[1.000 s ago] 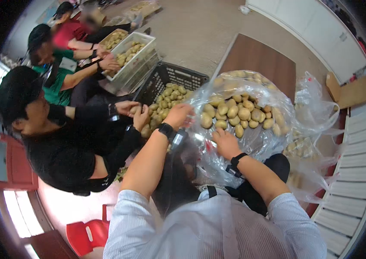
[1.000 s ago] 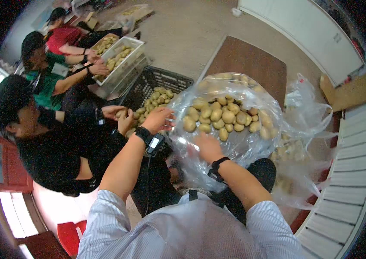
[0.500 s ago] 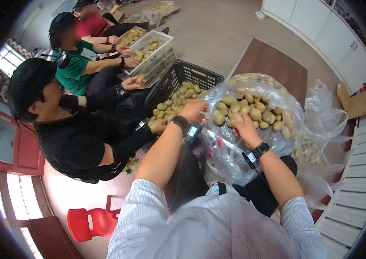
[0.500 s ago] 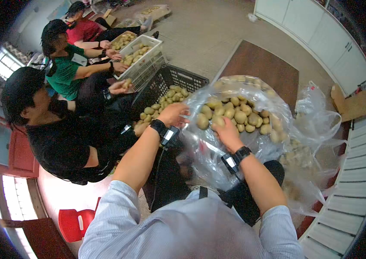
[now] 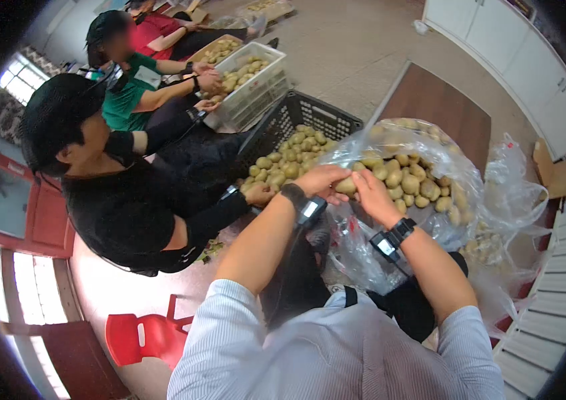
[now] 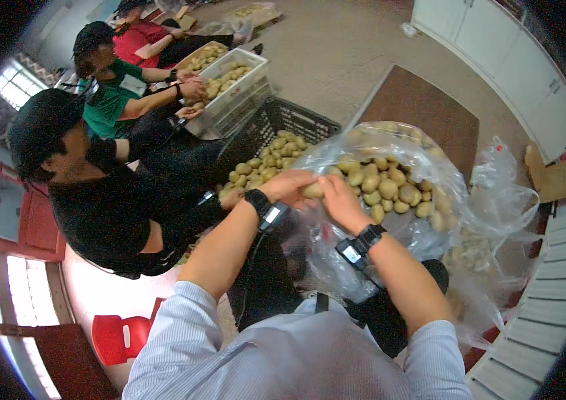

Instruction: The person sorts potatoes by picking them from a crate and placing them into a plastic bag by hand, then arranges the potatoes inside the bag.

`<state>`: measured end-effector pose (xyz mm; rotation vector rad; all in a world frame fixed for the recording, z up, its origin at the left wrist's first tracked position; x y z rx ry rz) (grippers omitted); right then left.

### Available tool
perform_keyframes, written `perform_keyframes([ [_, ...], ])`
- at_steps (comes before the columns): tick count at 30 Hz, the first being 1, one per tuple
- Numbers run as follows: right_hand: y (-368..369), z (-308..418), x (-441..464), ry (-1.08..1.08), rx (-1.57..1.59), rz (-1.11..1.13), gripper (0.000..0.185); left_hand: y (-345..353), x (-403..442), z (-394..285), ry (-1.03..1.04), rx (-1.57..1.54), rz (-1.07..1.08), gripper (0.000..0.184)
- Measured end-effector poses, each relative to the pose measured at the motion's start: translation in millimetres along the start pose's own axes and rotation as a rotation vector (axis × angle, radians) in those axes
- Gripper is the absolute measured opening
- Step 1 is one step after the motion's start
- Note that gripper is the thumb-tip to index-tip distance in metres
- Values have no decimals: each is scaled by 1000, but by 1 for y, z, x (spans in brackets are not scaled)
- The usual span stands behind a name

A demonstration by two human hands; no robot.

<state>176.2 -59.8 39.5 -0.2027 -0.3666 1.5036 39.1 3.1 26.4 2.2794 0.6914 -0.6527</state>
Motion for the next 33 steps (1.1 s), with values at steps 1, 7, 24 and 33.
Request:
perform_keyframes([
  [1, -2, 7, 1, 54, 3, 29, 38, -4, -3, 0, 19, -30, -1, 36],
  [7, -7, -26, 3, -95, -374, 23, 26, -55, -5, -3, 145, -122, -201, 29],
  [24, 24, -51, -3, -206, -959, 258, 30, -182, 20, 47, 63, 180, -736, 18],
  [33, 18, -44, -38, -303, -1000, 154, 23, -175, 12, 45, 34, 468, -799, 18],
])
Point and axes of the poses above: each hand's wrist, its own x-axis towards the middle knuckle, its own y-axis out of the palm, z = x × y, the point moved 5 cm from there along x, towards the middle knuckle, and after that the axes turned 8 degrees about -y, right-handed, at the moved point
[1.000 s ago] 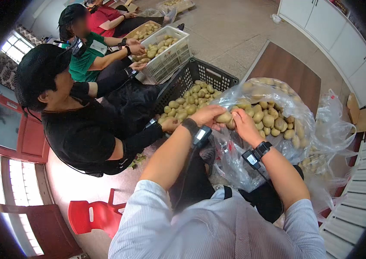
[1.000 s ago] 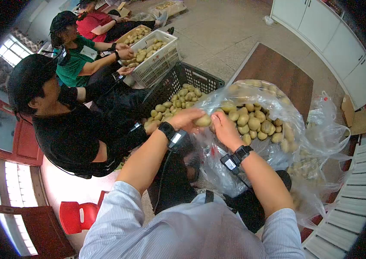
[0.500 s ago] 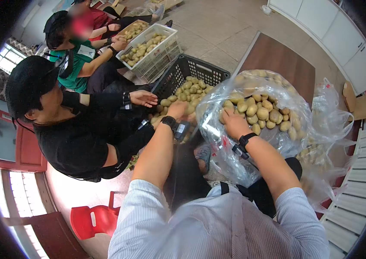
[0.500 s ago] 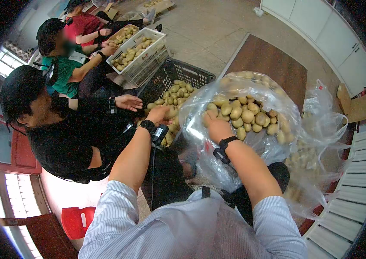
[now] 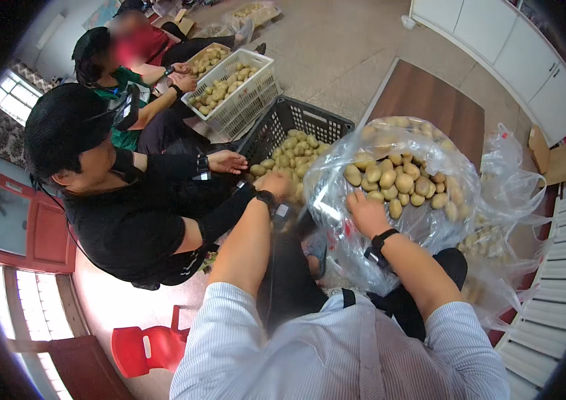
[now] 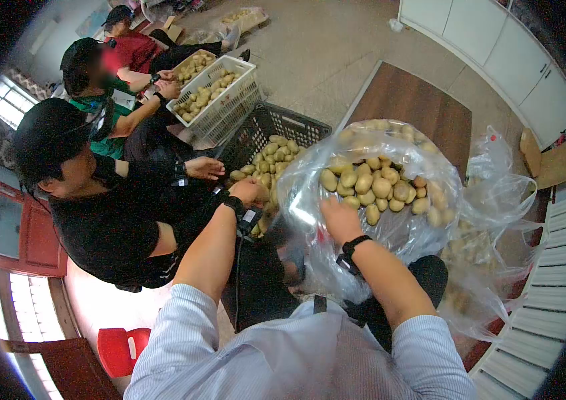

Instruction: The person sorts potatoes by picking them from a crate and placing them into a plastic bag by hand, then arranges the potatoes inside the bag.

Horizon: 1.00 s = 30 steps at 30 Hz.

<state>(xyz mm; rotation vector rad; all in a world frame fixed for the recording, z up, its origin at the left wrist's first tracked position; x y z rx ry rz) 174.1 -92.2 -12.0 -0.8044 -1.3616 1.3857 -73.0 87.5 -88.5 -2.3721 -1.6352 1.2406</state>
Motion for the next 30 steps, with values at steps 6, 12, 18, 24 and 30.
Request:
perform_keyframes([
  [6, -3, 3, -29, -4, -49, 15, 21, 23, 23, -2, 442, 1487, -152, 28],
  [12, -4, 2, -44, 5, 22, 29, 33, 4, -39, -40, 332, 741, -98, 35],
  [18, -17, 10, -50, 37, 77, 78, 43, 6, -42, -50, 240, 411, -166, 36],
  [24, -3, -9, -62, 237, 314, -34, 43, 25, -76, -75, 64, -44, 97, 28],
  [30, 29, -30, -71, 546, 641, -52, 42, 32, -92, -84, 63, -162, 194, 28],
])
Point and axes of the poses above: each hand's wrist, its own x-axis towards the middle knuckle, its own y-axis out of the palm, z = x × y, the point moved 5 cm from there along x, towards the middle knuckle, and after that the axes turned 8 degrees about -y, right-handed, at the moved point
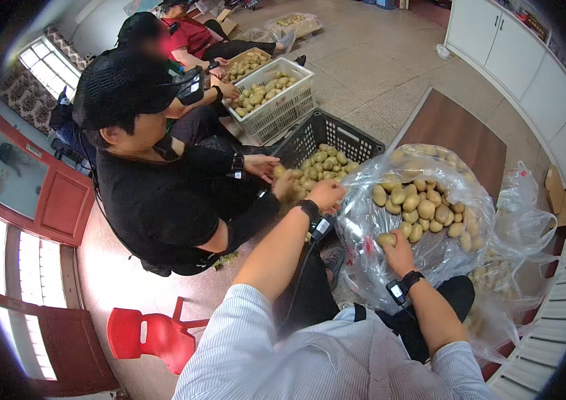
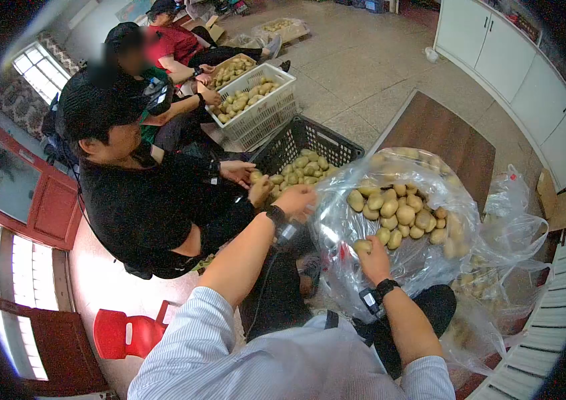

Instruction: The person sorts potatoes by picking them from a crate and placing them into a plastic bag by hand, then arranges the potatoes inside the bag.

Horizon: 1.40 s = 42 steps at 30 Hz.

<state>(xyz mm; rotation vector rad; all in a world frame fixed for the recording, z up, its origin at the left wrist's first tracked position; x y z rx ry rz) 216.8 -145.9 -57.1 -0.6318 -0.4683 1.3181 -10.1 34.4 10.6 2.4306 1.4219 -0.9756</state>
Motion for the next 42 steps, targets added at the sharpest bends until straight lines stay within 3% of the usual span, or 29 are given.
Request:
perform_keyframes([
  [4, 4, -21, 5, -51, 208, -87, 39, 0, -3, -2, 23, 16, 14, 28],
  [6, 6, -32, 3, 332, 653, -1, 36, 0, -1, 1, 18, 22, -3, 28],
  [10, 3, -38, 5, 457, 988, -41, 30, -1, -3, -2, 28, 51, 14, 30],
  [13, -6, -21, 9, 443, 1081, 41, 34, 6, -1, -1, 16, 122, 31, 31],
  [15, -10, -5, 13, 437, 1103, 54, 35, 17, -4, -4, 4, -34, 114, 39],
  [21, -5, 61, 32, 381, 1212, 194, 34, 41, -16, -18, -25, -43, 222, 51],
  [25, -1, 91, 39, 323, 1032, 183, 42, 57, -38, -34, -26, -36, 374, 52],
  [27, -5, 101, 41, 266, 974, 174, 42, 67, -37, -32, -36, 36, 560, 47],
  [34, -9, 98, 42, 47, 719, 161, 41, 58, -29, -24, 10, 19, 586, 42],
  [37, 0, 68, 44, -9, 626, 109, 31, 47, -26, -20, -10, -14, 536, 40],
  [39, -6, 53, 40, -325, 135, -100, 24, 38, -14, -10, -34, -28, 492, 40],
  [40, -9, 50, 35, -326, 138, -105, 24, 32, -11, -8, -58, -112, 453, 40],
  [42, -21, 47, 24, -294, -142, -101, 31, 21, -1, -1, -40, -203, 436, 38],
])
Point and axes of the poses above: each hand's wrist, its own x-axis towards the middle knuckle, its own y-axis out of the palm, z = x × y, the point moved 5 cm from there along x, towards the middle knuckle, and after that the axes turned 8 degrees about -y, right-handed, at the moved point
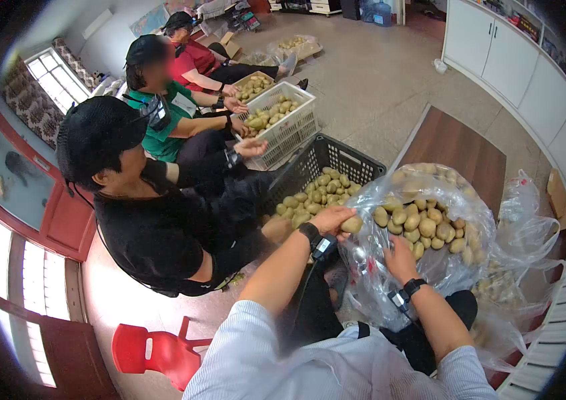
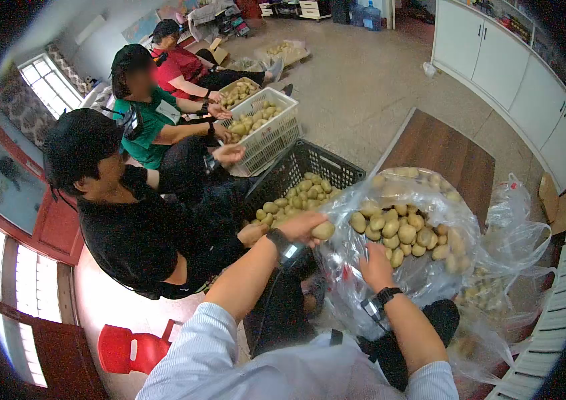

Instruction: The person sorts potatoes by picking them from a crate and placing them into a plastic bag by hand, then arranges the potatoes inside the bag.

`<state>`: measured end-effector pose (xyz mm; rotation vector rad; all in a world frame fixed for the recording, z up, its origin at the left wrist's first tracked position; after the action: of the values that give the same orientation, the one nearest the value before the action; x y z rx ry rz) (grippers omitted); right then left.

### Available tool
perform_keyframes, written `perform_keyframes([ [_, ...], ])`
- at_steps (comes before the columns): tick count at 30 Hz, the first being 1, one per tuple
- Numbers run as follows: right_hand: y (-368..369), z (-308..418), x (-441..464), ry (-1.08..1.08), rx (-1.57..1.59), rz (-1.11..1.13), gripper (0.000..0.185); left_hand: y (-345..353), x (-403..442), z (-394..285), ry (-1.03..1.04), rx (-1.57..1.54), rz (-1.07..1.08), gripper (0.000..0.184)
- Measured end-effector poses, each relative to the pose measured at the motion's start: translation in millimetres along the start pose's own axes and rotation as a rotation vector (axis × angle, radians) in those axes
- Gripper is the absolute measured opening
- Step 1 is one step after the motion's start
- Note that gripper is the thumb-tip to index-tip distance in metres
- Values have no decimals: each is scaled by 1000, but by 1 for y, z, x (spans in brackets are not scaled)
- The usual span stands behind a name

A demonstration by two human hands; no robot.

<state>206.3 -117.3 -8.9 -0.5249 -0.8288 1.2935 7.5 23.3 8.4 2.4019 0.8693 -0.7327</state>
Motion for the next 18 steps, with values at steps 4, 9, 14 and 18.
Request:
perform_keyframes([
  [4, -3, -9, -16, 53, -151, 123, 40, -21, -2, 3, 17, -35, -145, 36],
  [9, 3, -15, -22, 52, -252, 210, 44, -51, 13, 19, -4, -75, -212, 33],
  [14, -7, -12, -24, 110, -288, 98, 45, -83, 24, 40, 36, -65, -254, 29],
  [18, -1, -24, -25, 121, -336, 149, 43, -101, 26, 42, 703, 893, -507, 30],
])
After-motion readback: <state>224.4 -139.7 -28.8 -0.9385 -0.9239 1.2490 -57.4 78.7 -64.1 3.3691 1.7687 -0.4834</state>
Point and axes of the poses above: each hand's wrist, its own x-axis towards the middle knuckle, its own y-axis out of the palm, z = x × y, the point moved 5 cm from there along x, towards the middle knuckle, and after that the axes turned 8 degrees about -y, right-handed, at the moved point
